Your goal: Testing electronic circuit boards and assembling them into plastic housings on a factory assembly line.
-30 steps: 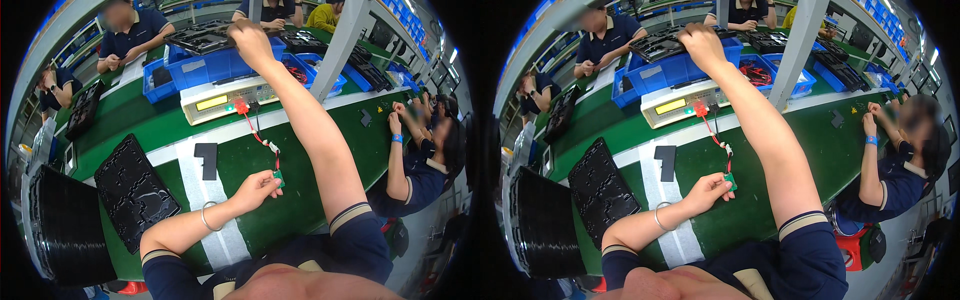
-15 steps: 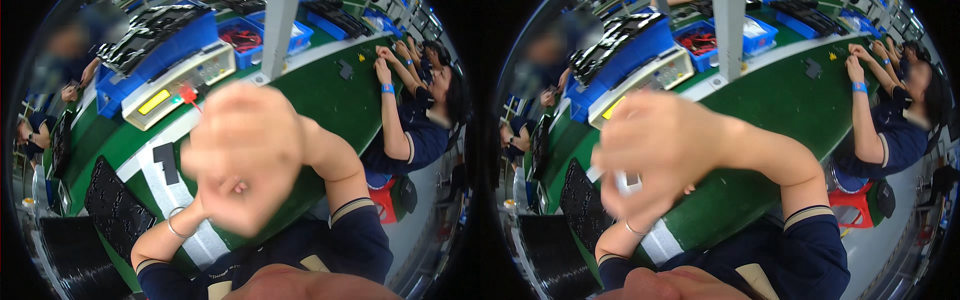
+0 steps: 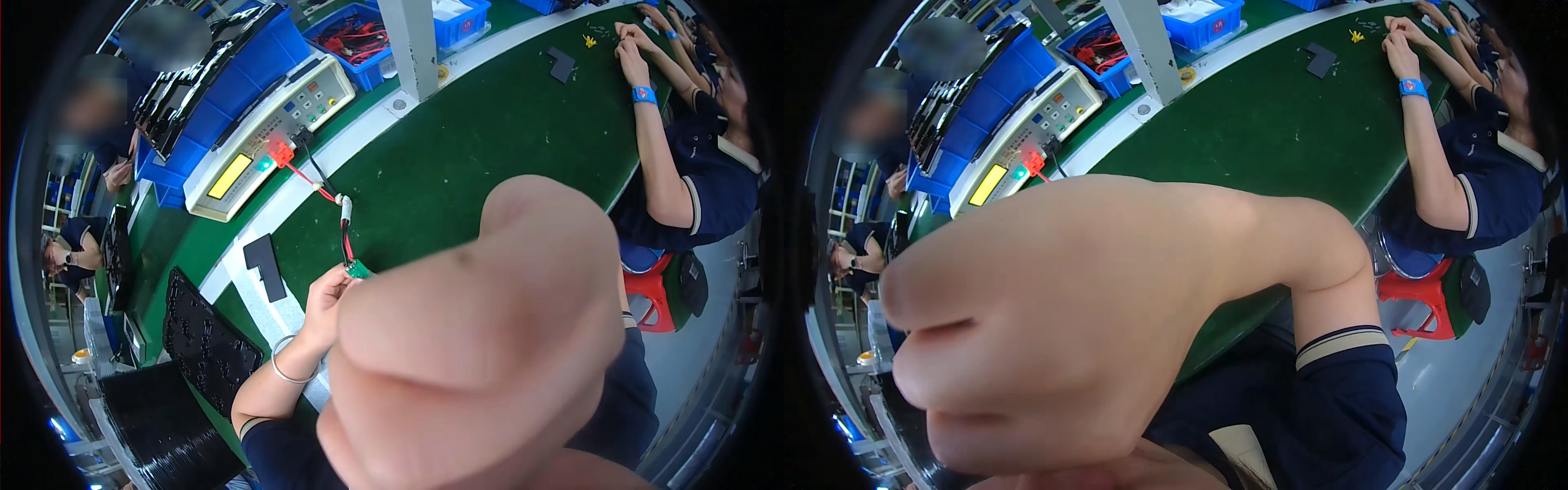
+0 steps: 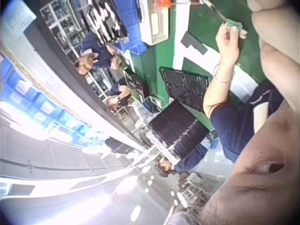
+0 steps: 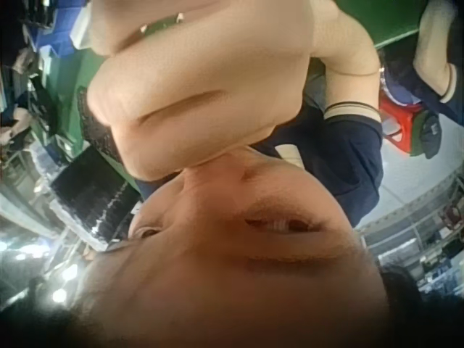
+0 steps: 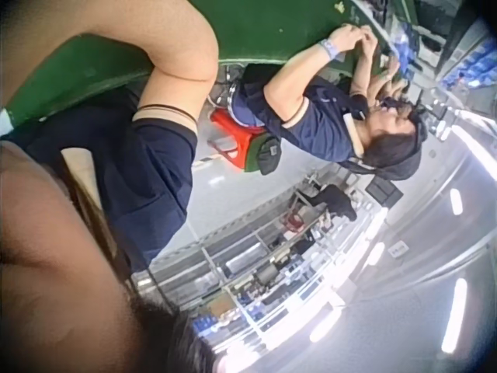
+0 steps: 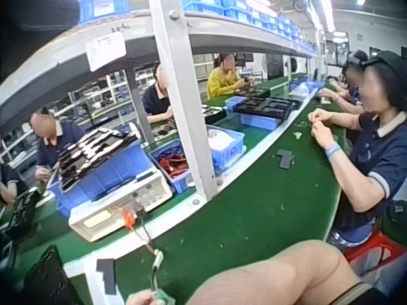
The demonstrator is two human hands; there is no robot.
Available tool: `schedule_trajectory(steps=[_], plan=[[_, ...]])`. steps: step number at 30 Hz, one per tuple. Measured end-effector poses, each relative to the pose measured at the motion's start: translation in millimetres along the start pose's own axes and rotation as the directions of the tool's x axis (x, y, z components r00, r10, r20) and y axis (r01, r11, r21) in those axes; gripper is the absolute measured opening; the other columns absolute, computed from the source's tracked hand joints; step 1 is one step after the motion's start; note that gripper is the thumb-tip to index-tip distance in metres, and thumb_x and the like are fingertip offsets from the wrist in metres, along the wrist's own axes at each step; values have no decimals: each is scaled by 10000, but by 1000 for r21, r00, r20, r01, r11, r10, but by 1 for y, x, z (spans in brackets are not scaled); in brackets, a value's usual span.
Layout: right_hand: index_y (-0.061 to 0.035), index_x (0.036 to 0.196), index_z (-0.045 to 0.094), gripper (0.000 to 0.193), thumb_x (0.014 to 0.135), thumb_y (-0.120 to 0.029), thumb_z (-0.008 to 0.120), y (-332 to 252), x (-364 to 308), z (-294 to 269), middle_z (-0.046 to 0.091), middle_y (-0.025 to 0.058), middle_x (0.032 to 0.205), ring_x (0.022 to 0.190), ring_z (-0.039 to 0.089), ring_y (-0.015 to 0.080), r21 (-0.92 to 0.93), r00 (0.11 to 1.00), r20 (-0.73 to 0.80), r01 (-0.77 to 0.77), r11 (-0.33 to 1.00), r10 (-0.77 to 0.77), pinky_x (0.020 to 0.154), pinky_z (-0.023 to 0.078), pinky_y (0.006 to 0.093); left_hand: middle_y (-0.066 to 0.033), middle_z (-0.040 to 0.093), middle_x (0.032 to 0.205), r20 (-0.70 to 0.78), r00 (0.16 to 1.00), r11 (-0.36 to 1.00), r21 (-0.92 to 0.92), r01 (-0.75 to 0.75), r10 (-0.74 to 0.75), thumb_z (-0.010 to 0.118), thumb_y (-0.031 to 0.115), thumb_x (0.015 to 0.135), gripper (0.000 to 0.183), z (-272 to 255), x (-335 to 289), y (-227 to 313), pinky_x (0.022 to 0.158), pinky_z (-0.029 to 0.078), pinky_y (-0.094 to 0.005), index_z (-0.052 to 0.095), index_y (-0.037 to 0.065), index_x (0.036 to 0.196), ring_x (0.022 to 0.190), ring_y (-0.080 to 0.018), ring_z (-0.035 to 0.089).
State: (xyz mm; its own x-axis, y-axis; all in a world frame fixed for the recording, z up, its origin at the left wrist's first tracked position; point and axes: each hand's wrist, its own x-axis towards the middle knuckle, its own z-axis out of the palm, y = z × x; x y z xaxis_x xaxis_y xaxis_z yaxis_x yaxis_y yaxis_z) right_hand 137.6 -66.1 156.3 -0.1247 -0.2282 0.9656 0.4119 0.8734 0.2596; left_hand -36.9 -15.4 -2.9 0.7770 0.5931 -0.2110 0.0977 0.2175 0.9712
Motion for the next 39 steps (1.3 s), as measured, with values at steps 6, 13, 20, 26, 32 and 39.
schedule_trajectory(steps=[6, 13, 20, 26, 32, 39], plan=[[-76, 549, 414, 138, 615, -128, 524, 6, -5, -50, 383, 8, 575, 502, 390, 147, -104, 988, 125, -72, 992, 85, 495, 356, 248, -77, 585, 752, 80, 996, 998, -65, -24, 29, 459, 72, 862, 139, -2, 0, 5, 609, 446, -218, 526, -39, 911, 632, -104, 529], [-82, 555, 431, 122, 572, -122, 544, -4, -2, 6, 418, 4, 591, 508, 410, 141, -170, 946, 249, -166, 971, 206, 504, 376, 242, -84, 578, 754, 97, 993, 997, -21, -72, 74, 443, 56, 861, 128, -2, 7, 5, 616, 442, -222, 521, -34, 909, 642, -105, 534], [-88, 560, 447, 125, 529, -117, 564, -20, 6, -2, 453, 1, 607, 513, 431, 135, -101, 943, 280, -156, 983, 179, 514, 397, 235, 9, 523, 765, 70, 996, 997, 42, -59, 56, 476, 46, 848, 87, -3, 8, -2, 611, 393, -195, 537, 13, 900, 686, -37, 461], [-93, 565, 461, 142, 492, -112, 581, -14, 0, -17, 483, -2, 621, 517, 449, 130, 67, 948, 314, -75, 995, 51, 522, 414, 230, 37, 502, 655, 223, 969, 970, 189, -153, 110, 462, 158, 874, 232, -8, 0, 5, 544, 388, -190, 499, 13, 697, 617, -18, 450], [-58, 559, 497, 114, 493, -120, 566, 4, 3, -20, 520, 38, 640, 523, 475, 158, 68, 887, 348, -346, 936, 302, 514, 398, 264, 21, 494, 621, -480, 854, 894, 446, 40, 202, 535, 141, 814, 146, -42, -84, 63, 513, 391, -199, 528, 36, 713, 557, -51, 465], [4, 629, 507, 122, 520, 34, 551, 33, 25, -39, 526, 96, 673, 559, 489, 202, 55, 904, 427, -19, 998, -7, 483, 379, 259, -220, 497, 1013, -900, 260, -47, 261, 964, 350, 634, 365, 706, 520, -166, -213, 24, 706, 461, -391, 468, -22, 1011, 844, -339, 548]])
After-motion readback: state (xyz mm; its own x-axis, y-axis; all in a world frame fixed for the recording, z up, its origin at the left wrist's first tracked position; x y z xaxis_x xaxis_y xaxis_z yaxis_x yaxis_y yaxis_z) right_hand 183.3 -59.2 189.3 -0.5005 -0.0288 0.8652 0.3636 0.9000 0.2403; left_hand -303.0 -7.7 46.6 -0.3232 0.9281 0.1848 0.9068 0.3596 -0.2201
